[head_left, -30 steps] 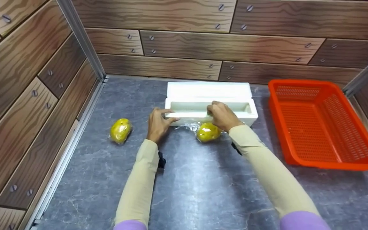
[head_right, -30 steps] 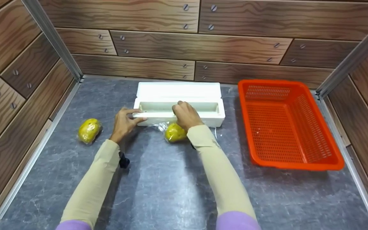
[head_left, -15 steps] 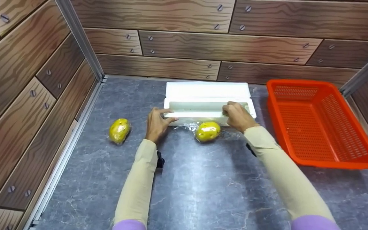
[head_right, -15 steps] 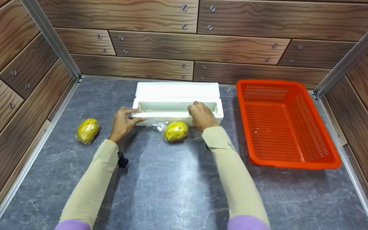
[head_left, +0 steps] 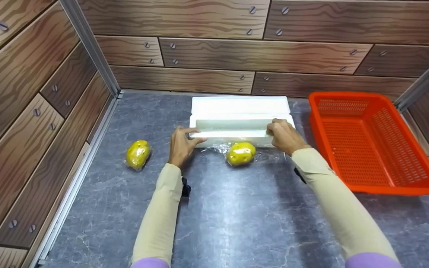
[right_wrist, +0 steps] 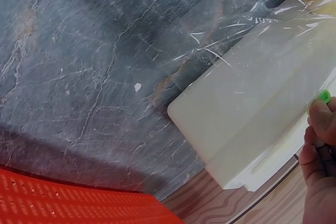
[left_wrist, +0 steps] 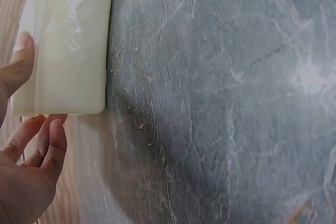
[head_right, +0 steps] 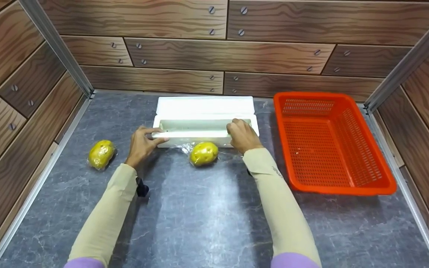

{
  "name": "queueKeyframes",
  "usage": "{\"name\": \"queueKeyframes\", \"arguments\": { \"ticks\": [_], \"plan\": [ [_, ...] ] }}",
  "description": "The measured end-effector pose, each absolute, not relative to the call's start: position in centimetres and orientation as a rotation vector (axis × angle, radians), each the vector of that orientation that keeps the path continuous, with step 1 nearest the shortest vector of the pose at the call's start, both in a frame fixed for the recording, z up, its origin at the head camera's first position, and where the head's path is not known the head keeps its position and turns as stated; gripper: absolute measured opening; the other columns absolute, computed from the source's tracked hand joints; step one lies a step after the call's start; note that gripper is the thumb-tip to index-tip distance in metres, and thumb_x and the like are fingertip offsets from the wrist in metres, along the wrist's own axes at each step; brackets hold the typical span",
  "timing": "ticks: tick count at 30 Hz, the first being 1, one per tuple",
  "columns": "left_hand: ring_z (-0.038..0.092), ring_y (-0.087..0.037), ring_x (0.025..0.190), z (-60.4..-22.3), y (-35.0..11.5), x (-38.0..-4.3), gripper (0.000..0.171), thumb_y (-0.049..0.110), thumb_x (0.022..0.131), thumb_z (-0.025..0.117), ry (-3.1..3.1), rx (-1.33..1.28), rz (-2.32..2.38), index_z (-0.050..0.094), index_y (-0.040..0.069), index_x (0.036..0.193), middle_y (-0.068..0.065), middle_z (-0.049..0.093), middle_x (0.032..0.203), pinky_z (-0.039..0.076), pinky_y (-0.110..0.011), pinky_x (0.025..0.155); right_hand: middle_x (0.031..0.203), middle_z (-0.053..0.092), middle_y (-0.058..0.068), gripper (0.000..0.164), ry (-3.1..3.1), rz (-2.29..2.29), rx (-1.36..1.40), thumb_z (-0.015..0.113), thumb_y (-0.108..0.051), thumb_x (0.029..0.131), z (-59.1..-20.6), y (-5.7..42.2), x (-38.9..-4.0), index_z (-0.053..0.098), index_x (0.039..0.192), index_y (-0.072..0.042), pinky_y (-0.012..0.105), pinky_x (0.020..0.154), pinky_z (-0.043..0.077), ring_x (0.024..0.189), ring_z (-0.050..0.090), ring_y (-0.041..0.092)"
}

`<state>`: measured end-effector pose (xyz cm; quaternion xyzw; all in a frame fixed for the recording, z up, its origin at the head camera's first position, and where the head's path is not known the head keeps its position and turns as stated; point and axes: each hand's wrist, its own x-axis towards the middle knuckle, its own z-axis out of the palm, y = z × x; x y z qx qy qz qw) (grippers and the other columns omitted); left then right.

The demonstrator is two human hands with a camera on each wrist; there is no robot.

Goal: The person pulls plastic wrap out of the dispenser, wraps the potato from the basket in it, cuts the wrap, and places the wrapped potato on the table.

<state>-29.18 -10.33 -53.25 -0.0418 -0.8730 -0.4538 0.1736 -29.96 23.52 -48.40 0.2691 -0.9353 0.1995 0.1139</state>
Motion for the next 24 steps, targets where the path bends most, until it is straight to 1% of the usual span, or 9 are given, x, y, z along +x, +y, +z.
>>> {"name": "queueKeyframes", "arguments": {
  "ticks": [3,9,15,20,24],
  "plan": [
    [0.049,-0.022,0.074,-53.3,-10.4,-29.2,0.03,0.022,0.07,0.094,-2.466,-0.129,-1.284,0.082,0.009,0.095,-0.009,0.06,0.079,0.045,-0.039,0.07,0.075,0.062,0.016,0.026,-2.75,0.579,0.778,0.058,0.025,0.066,-48.3,23.7,-29.9,0.069,0.078,0.005,0.048,0.067,0.055,0.072,0.064,0.038],
    [0.051,-0.023,0.075,-53.3,-10.5,-29.2,0.032,0.022,0.07,0.094,-2.482,-0.112,-1.281,0.082,0.009,0.097,-0.009,0.061,0.081,0.046,-0.04,0.071,0.076,0.061,0.016,0.025,-2.767,0.528,0.781,0.059,0.025,0.067,-48.2,24.1,-29.9,0.069,0.079,0.005,0.049,0.069,0.055,0.074,0.062,0.039],
    [0.049,-0.021,0.074,-53.3,-10.6,-29.2,0.034,0.025,0.071,0.093,-2.513,-0.107,-1.255,0.082,0.01,0.099,-0.007,0.059,0.08,0.045,-0.038,0.069,0.08,0.062,0.018,0.024,-2.815,0.47,0.759,0.061,0.023,0.069,-47.9,24.9,-29.7,0.071,0.083,0.006,0.05,0.071,0.056,0.077,0.064,0.04],
    [0.047,-0.02,0.072,-53.4,-10.5,-29.3,0.033,0.025,0.071,0.093,-2.506,-0.136,-1.258,0.082,0.01,0.098,-0.008,0.059,0.079,0.046,-0.038,0.069,0.081,0.064,0.017,0.023,-2.853,0.46,0.711,0.061,0.022,0.07,-47.7,26.0,-29.4,0.07,0.082,0.004,0.052,0.071,0.056,0.077,0.065,0.041],
    [0.047,-0.02,0.073,-53.4,-10.4,-29.4,0.033,0.024,0.07,0.094,-2.495,-0.114,-1.292,0.082,0.01,0.097,-0.009,0.061,0.082,0.047,-0.038,0.071,0.083,0.064,0.017,0.022,-2.86,0.459,0.699,0.06,0.02,0.072,-47.5,26.8,-29.4,0.069,0.083,0.004,0.052,0.071,0.056,0.08,0.065,0.042]
  ]
}}
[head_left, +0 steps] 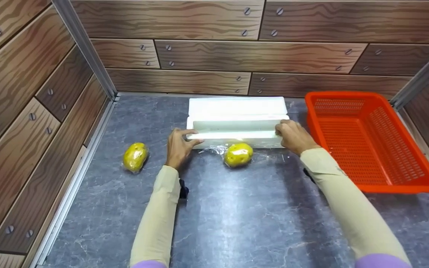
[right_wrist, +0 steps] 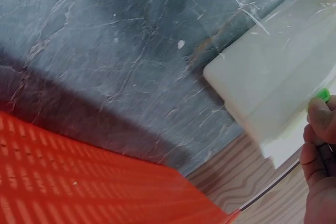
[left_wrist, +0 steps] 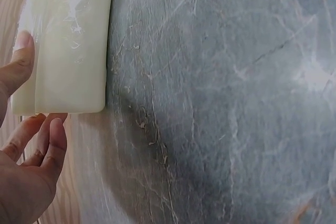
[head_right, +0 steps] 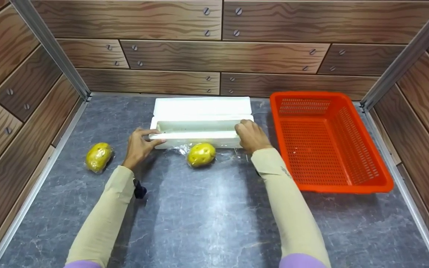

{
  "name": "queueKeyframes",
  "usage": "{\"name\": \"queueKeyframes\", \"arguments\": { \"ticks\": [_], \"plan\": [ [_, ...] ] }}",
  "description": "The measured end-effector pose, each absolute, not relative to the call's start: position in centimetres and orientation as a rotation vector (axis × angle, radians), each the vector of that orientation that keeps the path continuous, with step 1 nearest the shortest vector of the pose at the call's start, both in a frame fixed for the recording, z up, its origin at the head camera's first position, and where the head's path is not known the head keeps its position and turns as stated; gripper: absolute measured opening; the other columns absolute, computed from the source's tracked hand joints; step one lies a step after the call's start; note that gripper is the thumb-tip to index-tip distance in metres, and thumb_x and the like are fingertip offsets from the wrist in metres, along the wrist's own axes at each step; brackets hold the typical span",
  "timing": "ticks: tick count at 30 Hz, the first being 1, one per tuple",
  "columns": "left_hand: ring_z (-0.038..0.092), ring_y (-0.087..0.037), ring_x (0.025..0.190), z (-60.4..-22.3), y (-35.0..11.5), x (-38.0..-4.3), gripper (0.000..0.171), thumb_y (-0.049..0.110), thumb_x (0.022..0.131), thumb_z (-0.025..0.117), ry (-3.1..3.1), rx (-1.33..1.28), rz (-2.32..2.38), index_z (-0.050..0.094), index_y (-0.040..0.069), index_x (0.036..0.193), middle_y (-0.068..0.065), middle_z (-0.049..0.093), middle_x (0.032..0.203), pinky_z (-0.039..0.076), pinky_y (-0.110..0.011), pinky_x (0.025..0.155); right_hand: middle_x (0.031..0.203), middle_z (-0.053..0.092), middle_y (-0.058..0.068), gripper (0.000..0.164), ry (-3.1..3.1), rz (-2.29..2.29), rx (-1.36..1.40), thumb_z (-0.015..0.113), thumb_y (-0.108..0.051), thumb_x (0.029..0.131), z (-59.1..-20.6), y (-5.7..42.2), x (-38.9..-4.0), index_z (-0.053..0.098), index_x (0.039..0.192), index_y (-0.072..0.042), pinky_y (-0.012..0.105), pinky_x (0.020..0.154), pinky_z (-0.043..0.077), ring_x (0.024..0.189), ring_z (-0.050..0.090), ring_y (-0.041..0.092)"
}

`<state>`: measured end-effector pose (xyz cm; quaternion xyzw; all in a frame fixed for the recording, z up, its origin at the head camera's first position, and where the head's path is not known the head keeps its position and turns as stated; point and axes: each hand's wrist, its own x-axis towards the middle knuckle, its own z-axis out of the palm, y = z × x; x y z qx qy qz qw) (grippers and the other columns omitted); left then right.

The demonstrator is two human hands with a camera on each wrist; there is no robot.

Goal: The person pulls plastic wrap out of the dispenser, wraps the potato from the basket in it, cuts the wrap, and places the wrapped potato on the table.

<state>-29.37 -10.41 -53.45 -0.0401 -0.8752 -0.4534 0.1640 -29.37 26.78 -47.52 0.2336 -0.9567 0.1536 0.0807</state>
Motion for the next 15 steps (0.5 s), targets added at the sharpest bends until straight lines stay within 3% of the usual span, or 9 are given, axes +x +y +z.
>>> {"name": "queueKeyframes", "arguments": {
  "ticks": [7,15],
  "plan": [
    [0.052,-0.022,0.075,-53.3,-10.5,-29.3,0.034,0.024,0.07,0.094,-2.492,-0.094,-1.306,0.082,0.009,0.098,-0.01,0.063,0.085,0.048,-0.039,0.072,0.084,0.064,0.02,0.021,-2.864,0.448,0.688,0.061,0.021,0.073,-47.4,27.6,-29.2,0.069,0.084,0.005,0.054,0.072,0.056,0.081,0.064,0.044],
    [0.053,-0.023,0.076,-53.4,-10.5,-29.3,0.034,0.024,0.07,0.094,-2.489,-0.11,-1.309,0.082,0.009,0.099,-0.011,0.065,0.086,0.049,-0.04,0.073,0.08,0.064,0.02,0.018,-2.831,0.453,0.687,0.076,0.016,0.068,-47.7,28.8,-29.2,0.07,0.082,0.007,0.053,0.072,0.055,0.077,0.063,0.042]
  ]
}}
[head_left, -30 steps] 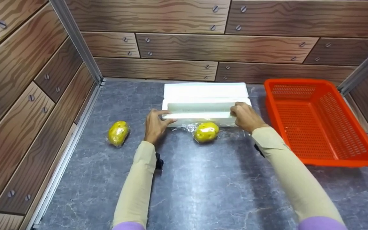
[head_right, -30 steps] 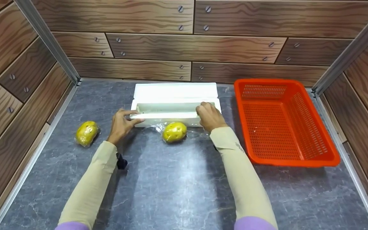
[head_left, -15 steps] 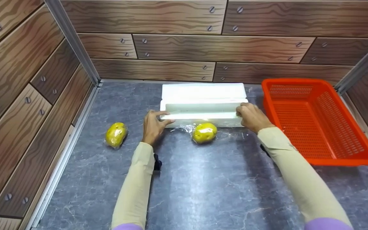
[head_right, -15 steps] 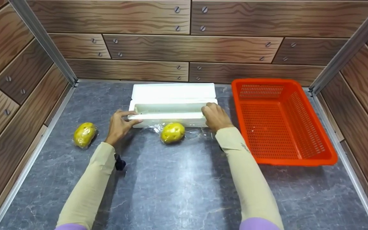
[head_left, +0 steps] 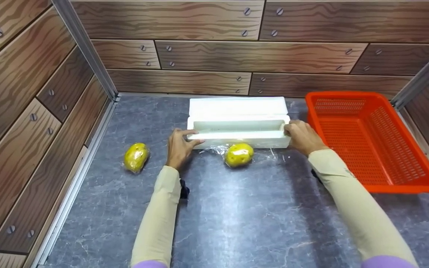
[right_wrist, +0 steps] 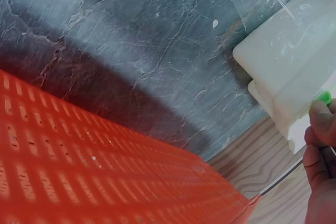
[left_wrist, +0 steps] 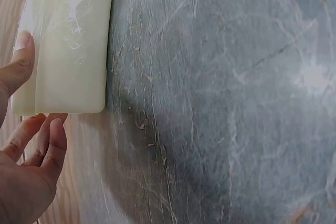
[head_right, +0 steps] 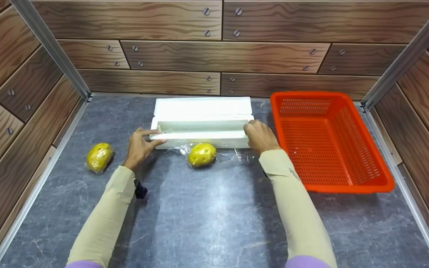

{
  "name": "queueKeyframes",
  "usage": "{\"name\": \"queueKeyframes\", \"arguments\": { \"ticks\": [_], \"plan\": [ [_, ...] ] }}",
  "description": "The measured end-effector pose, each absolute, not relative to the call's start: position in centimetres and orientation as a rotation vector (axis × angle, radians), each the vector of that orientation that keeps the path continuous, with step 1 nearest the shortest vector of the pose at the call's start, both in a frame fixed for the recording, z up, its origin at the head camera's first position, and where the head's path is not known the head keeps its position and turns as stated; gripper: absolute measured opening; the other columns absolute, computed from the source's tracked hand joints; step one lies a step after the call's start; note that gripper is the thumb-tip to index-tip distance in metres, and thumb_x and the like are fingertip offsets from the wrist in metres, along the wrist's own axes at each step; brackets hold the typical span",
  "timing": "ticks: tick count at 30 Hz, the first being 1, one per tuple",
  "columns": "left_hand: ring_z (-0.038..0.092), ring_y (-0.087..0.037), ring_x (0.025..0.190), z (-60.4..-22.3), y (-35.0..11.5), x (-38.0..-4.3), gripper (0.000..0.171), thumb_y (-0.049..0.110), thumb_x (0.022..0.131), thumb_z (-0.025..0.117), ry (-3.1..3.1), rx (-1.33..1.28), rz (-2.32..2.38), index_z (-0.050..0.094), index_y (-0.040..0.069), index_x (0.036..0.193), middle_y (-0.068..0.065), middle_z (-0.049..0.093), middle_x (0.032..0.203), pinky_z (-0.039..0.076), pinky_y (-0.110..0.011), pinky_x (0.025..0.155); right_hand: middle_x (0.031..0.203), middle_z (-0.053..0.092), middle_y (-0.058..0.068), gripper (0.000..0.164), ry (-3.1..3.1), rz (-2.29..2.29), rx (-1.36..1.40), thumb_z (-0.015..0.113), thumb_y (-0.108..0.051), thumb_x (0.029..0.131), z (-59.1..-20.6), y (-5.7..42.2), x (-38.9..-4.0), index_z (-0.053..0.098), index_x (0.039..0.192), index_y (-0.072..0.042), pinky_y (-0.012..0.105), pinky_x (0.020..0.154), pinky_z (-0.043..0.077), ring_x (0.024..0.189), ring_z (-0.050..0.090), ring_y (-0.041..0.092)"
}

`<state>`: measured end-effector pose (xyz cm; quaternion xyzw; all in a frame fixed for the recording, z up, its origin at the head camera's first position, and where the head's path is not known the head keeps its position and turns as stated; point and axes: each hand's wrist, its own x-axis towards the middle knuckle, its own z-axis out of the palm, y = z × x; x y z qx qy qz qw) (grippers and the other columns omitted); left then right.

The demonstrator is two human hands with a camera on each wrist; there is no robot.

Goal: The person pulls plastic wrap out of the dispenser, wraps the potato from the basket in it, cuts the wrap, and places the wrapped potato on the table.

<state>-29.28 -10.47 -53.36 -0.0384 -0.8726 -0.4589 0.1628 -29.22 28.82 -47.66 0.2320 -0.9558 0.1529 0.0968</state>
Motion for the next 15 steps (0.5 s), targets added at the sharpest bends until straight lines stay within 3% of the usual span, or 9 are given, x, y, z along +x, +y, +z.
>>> {"name": "queueKeyframes", "arguments": {
  "ticks": [6,15],
  "plan": [
    [0.051,-0.022,0.074,-53.35,-10.51,-29.23,0.034,0.022,0.07,0.094,-2.488,-0.099,-1.309,0.082,0.009,0.099,-0.011,0.064,0.085,0.049,-0.04,0.073,0.073,0.061,0.016,0.018,-2.803,0.462,0.697,0.063,0.02,0.066,-47.76,29.31,-29.12,0.068,0.075,0.006,0.052,0.067,0.054,0.072,0.062,0.04],
    [0.052,-0.021,0.076,-53.4,-10.19,-29.11,0.035,0.025,0.073,0.092,-2.523,-0.078,-1.285,0.081,0.01,0.103,-0.01,0.063,0.09,0.048,-0.039,0.072,0.078,0.063,0.02,0.02,-2.8,0.59,0.649,0.059,0.021,0.068,-47.65,29.44,-28.95,0.068,0.079,0.007,0.052,0.071,0.055,0.076,0.064,0.04]
  ]
}}
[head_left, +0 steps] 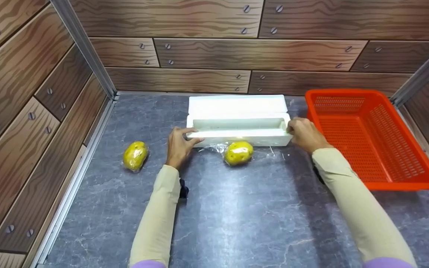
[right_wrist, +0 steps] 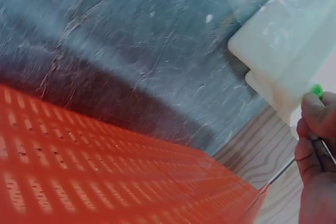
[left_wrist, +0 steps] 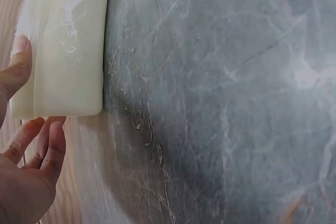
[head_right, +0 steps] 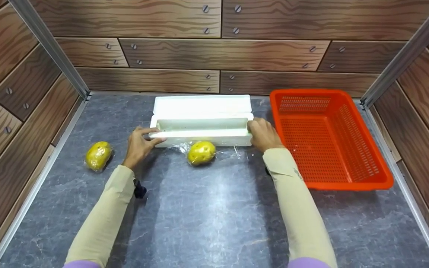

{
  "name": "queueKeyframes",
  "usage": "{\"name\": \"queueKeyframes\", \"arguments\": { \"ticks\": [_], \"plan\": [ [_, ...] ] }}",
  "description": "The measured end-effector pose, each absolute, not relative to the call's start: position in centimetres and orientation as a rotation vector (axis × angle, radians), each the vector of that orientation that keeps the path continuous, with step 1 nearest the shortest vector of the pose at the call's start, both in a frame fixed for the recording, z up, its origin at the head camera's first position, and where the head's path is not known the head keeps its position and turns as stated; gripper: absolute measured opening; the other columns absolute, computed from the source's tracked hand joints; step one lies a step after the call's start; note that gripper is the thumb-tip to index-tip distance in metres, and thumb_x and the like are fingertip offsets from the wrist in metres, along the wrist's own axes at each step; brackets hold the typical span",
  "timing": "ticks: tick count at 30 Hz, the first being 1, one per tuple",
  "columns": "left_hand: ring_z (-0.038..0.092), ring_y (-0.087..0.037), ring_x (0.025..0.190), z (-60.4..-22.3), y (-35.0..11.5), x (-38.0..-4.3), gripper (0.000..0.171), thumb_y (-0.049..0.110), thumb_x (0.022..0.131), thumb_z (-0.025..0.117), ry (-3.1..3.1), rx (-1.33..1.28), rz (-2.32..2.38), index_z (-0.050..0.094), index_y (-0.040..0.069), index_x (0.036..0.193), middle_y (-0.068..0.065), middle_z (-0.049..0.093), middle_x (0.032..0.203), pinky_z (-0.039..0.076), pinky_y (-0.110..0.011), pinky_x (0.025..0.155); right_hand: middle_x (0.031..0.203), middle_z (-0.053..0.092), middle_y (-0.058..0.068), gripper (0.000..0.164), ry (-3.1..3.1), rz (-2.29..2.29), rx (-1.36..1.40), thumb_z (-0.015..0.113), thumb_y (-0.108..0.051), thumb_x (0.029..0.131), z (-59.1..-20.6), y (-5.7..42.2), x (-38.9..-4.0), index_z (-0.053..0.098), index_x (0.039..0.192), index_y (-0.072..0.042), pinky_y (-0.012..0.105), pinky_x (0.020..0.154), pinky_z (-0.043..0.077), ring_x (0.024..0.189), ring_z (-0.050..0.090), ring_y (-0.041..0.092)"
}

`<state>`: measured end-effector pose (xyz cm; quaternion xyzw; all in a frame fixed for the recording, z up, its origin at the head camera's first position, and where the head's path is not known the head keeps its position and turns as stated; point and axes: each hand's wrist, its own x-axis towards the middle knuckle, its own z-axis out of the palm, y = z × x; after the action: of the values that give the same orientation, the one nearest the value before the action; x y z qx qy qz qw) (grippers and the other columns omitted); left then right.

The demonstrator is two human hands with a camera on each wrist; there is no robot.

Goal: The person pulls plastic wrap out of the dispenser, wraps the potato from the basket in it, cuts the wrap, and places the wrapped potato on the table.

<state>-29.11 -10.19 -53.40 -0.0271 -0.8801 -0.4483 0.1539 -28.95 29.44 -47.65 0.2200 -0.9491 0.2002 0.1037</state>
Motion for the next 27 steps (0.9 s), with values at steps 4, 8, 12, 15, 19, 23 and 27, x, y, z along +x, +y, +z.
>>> {"name": "queueKeyframes", "arguments": {
  "ticks": [4,8,12,15,19,23,27],
  "plan": [
    [0.059,-0.025,0.086,-53.2,-10.0,-28.7,0.038,0.028,0.077,0.09,-2.551,-0.085,-1.234,0.08,0.01,0.109,-0.012,0.066,0.097,0.05,-0.042,0.08,0.084,0.062,0.022,0.015,-2.848,0.627,0.576,0.063,0.017,0.074,-47.2,29.3,-28.8,0.068,0.086,0.009,0.055,0.076,0.055,0.081,0.064,0.042],
    [0.064,-0.029,0.102,-52.9,-9.8,-28.2,0.041,0.033,0.082,0.086,-2.62,-0.067,-1.166,0.078,0.014,0.117,-0.013,0.07,0.111,0.051,-0.046,0.09,0.091,0.062,0.024,0.013,-2.886,0.663,0.514,0.065,0.013,0.079,-47.1,29.3,-28.5,0.068,0.092,0.01,0.055,0.08,0.055,0.085,0.064,0.043],
    [0.062,-0.036,0.117,-52.4,-9.6,-27.7,0.046,0.038,0.085,0.082,-2.677,-0.054,-1.08,0.075,0.015,0.124,-0.018,0.065,0.13,0.05,-0.051,0.096,0.097,0.062,0.026,0.015,-2.896,0.669,0.499,0.066,0.011,0.082,-47.1,29.3,-28.4,0.068,0.097,0.012,0.055,0.083,0.055,0.089,0.064,0.044],
    [0.06,-0.039,0.122,-51.9,-9.6,-27.3,0.049,0.039,0.086,0.081,-2.71,-0.071,-1.028,0.072,0.015,0.127,-0.02,0.059,0.138,0.049,-0.052,0.099,0.099,0.062,0.028,0.017,-2.882,0.667,0.5,0.066,0.011,0.082,-47.1,29.3,-28.3,0.068,0.099,0.013,0.056,0.082,0.054,0.09,0.063,0.044],
    [0.057,-0.038,0.127,-51.4,-10.1,-27.0,0.053,0.037,0.084,0.082,-2.753,-0.128,-0.98,0.069,0.017,0.132,-0.02,0.056,0.143,0.048,-0.054,0.101,0.098,0.062,0.029,0.021,-2.821,0.671,0.51,0.068,0.011,0.08,-46.9,29.2,-28.1,0.068,0.1,0.014,0.056,0.081,0.054,0.088,0.063,0.044],
    [0.055,-0.041,0.127,-50.6,-10.4,-26.5,0.054,0.031,0.083,0.084,-2.748,-0.199,-0.925,0.069,0.016,0.133,-0.02,0.054,0.145,0.047,-0.056,0.1,0.095,0.062,0.028,0.021,-2.724,0.683,0.556,0.071,0.013,0.077,-46.5,28.7,-27.8,0.069,0.099,0.013,0.054,0.078,0.053,0.085,0.063,0.043],
    [0.058,-0.037,0.117,-49.4,-10.2,-25.7,0.043,0.02,0.084,0.084,-2.623,-0.29,-0.853,0.073,0.01,0.125,-0.017,0.061,0.134,0.05,-0.049,0.096,0.096,0.064,0.026,0.019,-2.658,0.728,0.617,0.069,0.013,0.08,-45.9,27.5,-27.2,0.069,0.099,0.01,0.053,0.078,0.053,0.086,0.064,0.043]
  ]
}}
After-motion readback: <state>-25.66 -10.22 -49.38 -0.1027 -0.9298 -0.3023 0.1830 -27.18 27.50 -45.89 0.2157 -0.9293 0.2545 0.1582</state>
